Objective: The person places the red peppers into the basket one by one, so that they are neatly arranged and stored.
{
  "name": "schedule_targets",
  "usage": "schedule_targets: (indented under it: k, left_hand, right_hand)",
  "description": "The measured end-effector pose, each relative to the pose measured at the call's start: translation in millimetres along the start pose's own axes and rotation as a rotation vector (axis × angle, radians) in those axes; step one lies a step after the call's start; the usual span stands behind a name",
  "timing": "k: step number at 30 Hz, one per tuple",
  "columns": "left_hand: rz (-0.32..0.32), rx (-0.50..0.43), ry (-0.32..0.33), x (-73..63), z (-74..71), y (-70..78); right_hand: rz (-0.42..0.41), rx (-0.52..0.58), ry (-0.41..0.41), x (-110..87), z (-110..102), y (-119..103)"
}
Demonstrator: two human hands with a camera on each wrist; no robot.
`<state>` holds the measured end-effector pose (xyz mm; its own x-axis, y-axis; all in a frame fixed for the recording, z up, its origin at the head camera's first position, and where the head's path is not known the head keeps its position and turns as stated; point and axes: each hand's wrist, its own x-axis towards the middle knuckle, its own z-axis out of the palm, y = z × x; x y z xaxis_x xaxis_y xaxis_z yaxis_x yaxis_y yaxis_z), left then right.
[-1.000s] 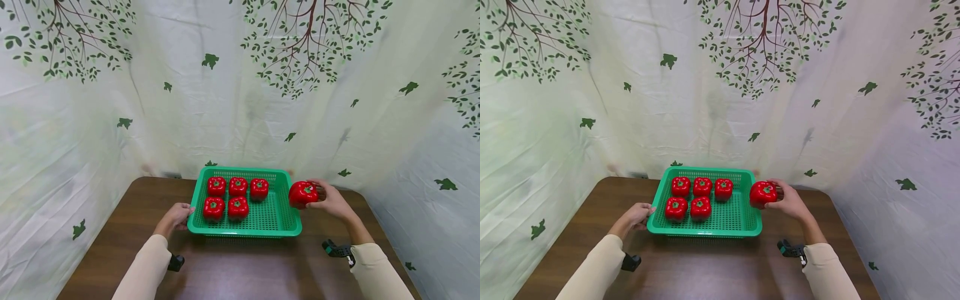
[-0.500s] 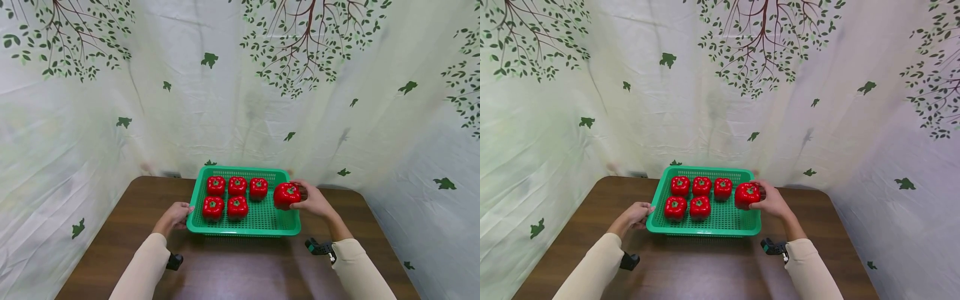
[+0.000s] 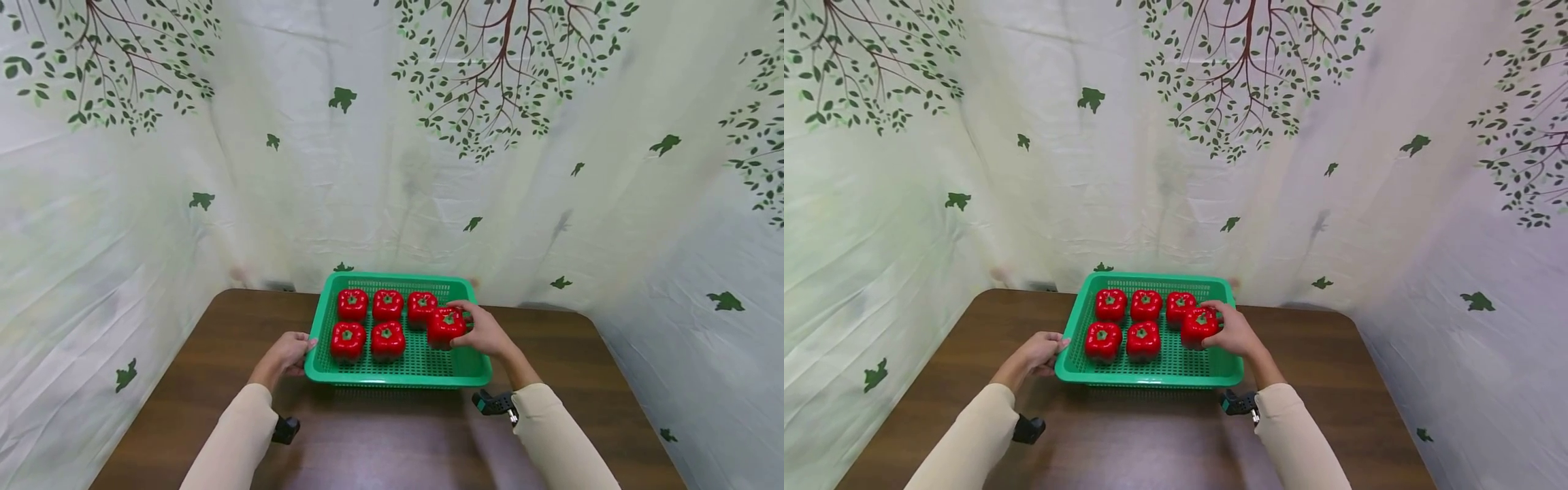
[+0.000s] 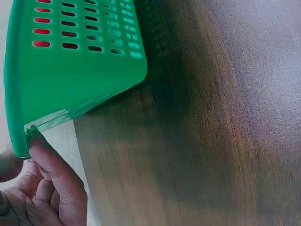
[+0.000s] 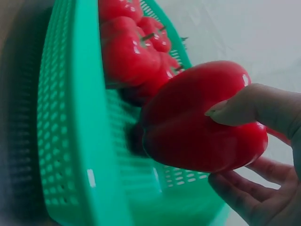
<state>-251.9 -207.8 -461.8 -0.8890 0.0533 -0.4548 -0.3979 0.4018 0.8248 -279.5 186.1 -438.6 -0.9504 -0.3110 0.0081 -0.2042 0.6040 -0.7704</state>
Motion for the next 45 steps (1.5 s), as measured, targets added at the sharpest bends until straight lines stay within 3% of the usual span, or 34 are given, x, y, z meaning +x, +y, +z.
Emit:
schedule_targets:
  k: [9,25,30,45]
  left_hand:
    - [0.015,-0.004,0.01,-3.4,-1.1,-0.9]
    - [0.001,0.019,0.013,-1.1,-0.9,-2.5]
    - [-0.001,0.014,0.012,-0.2,0.6,-1.9]
    - [-0.005,0.02,0.017,-0.4,1.3,-0.2]
  right_hand:
    - [0.045,0.076,0.005,10.6,29,4]
    - [0.075,0.058,0.105,16.5,68,16]
    - [0.09,0.067,0.131,16.3,73,17]
    - [0.126,0.078,0.102,17.4,75,18]
